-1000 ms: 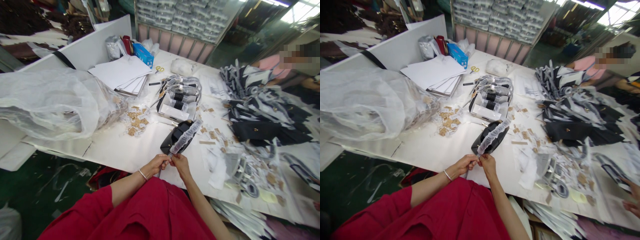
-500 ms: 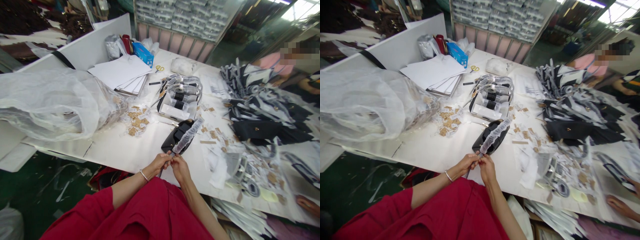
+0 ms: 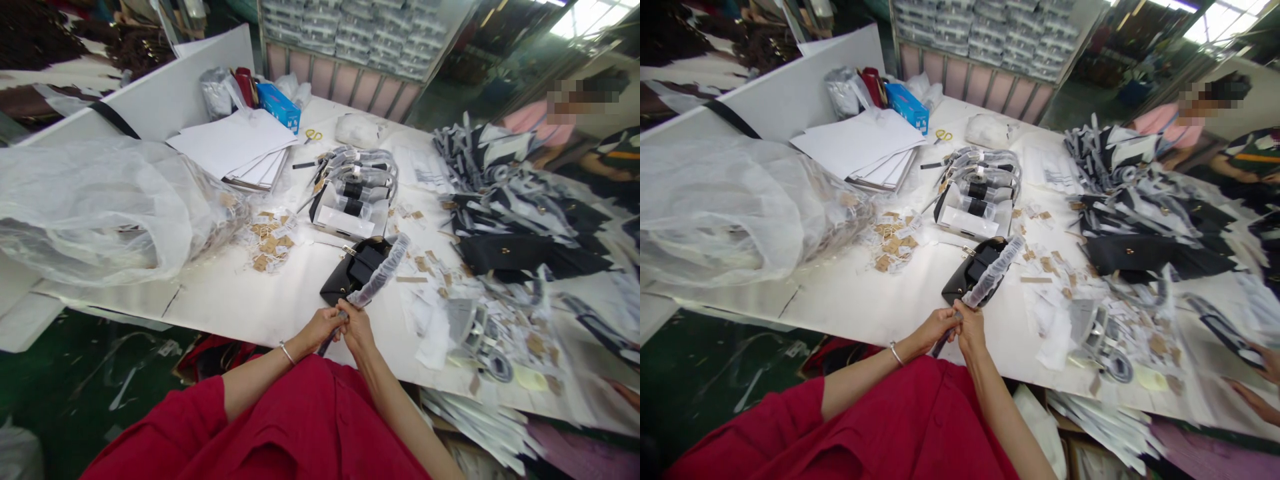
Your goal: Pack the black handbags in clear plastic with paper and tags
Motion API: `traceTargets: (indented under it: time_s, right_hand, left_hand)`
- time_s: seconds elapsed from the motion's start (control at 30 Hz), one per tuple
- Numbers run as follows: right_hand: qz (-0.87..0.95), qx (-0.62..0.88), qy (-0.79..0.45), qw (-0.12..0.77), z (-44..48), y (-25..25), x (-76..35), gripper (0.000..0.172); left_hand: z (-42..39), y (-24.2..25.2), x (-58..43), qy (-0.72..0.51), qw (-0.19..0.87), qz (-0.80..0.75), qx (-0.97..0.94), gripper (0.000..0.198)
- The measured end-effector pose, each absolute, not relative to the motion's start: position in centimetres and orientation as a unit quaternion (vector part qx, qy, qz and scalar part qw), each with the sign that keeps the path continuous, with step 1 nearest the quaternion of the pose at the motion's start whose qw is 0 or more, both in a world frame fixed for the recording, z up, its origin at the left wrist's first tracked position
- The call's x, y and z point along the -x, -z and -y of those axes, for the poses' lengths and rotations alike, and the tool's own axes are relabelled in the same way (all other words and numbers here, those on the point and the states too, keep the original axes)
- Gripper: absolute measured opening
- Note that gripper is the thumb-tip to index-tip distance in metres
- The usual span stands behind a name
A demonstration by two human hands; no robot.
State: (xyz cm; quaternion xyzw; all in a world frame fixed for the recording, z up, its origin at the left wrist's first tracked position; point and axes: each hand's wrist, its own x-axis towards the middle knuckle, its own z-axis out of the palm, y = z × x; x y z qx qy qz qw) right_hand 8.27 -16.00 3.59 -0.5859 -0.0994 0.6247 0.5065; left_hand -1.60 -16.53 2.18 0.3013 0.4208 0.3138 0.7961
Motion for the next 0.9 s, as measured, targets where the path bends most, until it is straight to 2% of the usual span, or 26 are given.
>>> traceTargets:
  time_s: [0.17, 0.37, 0.6, 0.7, 0.9]
  right_hand:
    - [0.161, 0.58, -0.605, 0.52, 16.3, -4.3, -8.8, 0.029]
    - [0.137, 0.597, -0.603, 0.51, 16.5, -5.2, -9.5, 0.041]
    - [0.172, 0.565, -0.667, 0.454, 17.4, -5.2, -11.2, 0.042]
    - [0.214, 0.6, -0.639, 0.431, 17.5, -4.4, -10.6, 0.038]
    - [0.263, 0.651, -0.554, 0.449, 17.0, -3.3, -9.9, 0.038]
  left_hand:
    - [16.2, -1.7, 2.2, -0.316, 0.769, -0.435, -0.344, 0.025]
    - [15.9, -1.7, 2.6, -0.315, 0.761, -0.432, -0.367, 0.027]
    - [15.6, -1.7, 3.1, -0.313, 0.749, -0.444, -0.38, 0.03]
    - [15.7, -1.5, 3.0, -0.314, 0.74, -0.443, -0.397, 0.035]
    - [15.9, -0.9, 3.0, -0.291, 0.761, -0.423, -0.397, 0.04]
